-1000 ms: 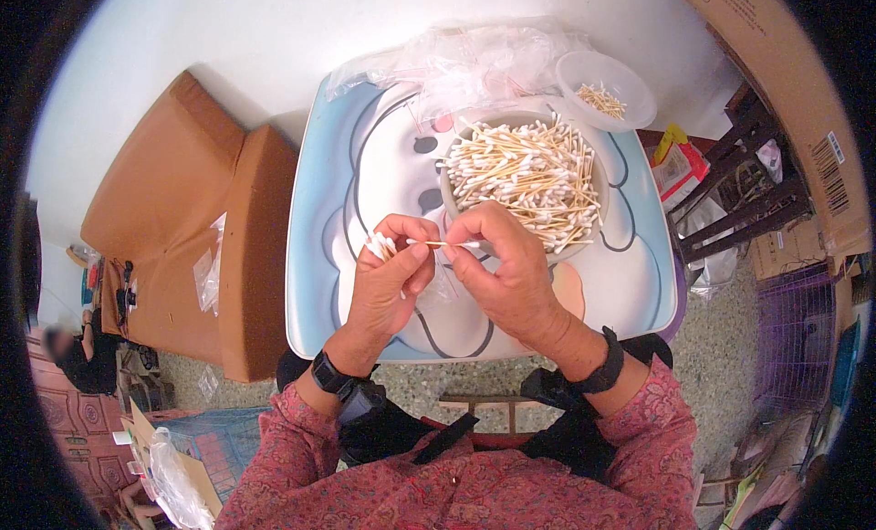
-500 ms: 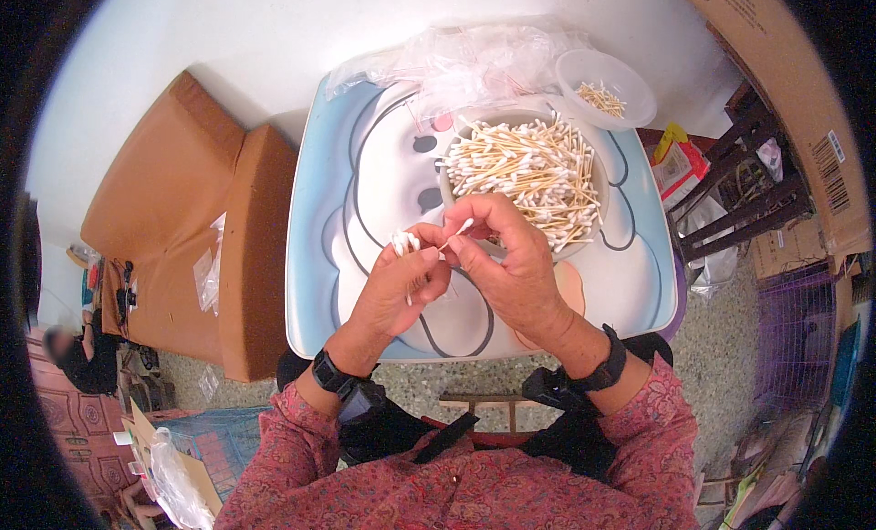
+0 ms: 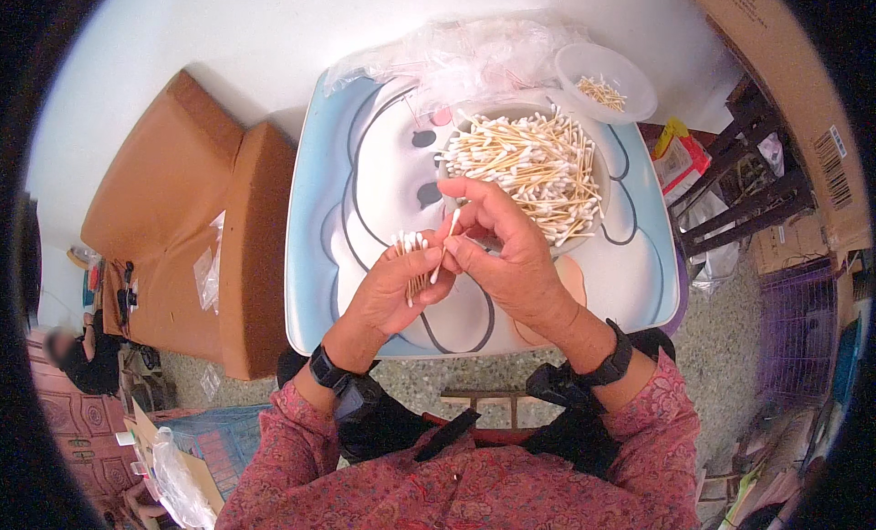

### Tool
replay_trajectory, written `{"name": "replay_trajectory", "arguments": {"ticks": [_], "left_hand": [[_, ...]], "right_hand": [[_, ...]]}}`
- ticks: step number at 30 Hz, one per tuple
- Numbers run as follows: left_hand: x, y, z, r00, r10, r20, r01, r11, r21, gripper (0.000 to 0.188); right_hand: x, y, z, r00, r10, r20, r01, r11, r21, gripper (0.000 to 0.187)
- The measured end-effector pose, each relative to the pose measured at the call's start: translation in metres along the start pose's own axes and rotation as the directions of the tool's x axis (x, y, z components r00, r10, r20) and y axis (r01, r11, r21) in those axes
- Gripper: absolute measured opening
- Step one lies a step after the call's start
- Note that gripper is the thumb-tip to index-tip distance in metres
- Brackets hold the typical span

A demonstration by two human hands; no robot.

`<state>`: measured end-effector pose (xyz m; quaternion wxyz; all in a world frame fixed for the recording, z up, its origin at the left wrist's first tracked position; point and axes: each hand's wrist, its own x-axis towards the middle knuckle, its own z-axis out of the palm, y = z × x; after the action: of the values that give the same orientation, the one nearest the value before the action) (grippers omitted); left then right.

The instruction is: Bundling cotton swabs with rubber bands and placing them in a plastic bag.

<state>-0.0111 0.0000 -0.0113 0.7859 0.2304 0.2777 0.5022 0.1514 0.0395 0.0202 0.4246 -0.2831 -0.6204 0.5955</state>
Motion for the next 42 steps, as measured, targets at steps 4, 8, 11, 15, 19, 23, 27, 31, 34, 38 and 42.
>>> {"name": "replay_trajectory", "arguments": {"ticks": [4,8,11,15,19,23,27,31,34,38,42], "left_hand": [[-0.001,0.002,0.000,1.000,-0.019,-0.012,0.019,1.000,0.011,0.013],[0.000,0.001,-0.004,0.999,-0.012,0.041,0.011,1.000,0.028,0.013],[-0.002,0.001,-0.001,0.999,-0.015,0.051,0.013,1.000,0.022,0.014],[-0.003,0.004,0.010,0.996,-0.040,0.081,0.037,0.999,0.030,0.018],[-0.001,-0.003,-0.002,0.978,-0.041,0.204,0.037,0.999,0.025,0.027],[-0.003,-0.001,0.007,0.994,-0.047,0.096,0.037,0.995,0.097,0.034],[-0.004,0.001,0.009,0.995,-0.063,0.078,0.056,0.994,0.098,0.036],[-0.004,-0.004,0.003,0.988,-0.046,0.147,0.047,0.999,-0.005,0.035],[-0.007,-0.004,0.002,0.985,-0.067,0.157,0.064,0.998,0.023,0.034],[-0.017,-0.005,0.012,0.960,-0.166,0.224,0.137,0.981,0.138,0.021],[-0.038,-0.021,0.029,0.934,-0.322,0.153,0.300,0.942,0.153,0.020]], "right_hand": [[0.000,0.001,0.000,0.998,0.044,0.039,-0.048,0.994,0.102,0.042],[-0.001,-0.006,0.000,1.000,0.002,0.010,-0.002,0.998,-0.055,0.038],[-0.001,-0.004,0.002,0.997,-0.078,-0.013,0.076,0.987,-0.141,0.034],[-0.002,-0.001,0.001,0.996,-0.082,-0.024,0.078,0.988,-0.133,0.032],[-0.003,0.000,0.003,0.998,-0.042,-0.044,0.036,0.993,-0.116,0.031],[-0.003,-0.004,0.004,0.997,0.012,-0.071,-0.020,0.993,-0.113,0.029],[-0.001,-0.005,-0.001,0.999,-0.010,-0.044,-0.001,0.965,-0.263,0.021],[0.003,0.000,-0.004,0.977,-0.203,0.060,0.211,0.900,-0.381,0.013],[0.003,-0.004,-0.007,0.936,-0.321,0.142,0.349,0.808,-0.474,0.015],[-0.003,-0.024,-0.009,0.934,-0.316,0.167,0.358,0.839,-0.411,0.021],[-0.034,-0.041,-0.011,0.891,-0.324,0.319,0.441,0.788,-0.430,0.029]]}}
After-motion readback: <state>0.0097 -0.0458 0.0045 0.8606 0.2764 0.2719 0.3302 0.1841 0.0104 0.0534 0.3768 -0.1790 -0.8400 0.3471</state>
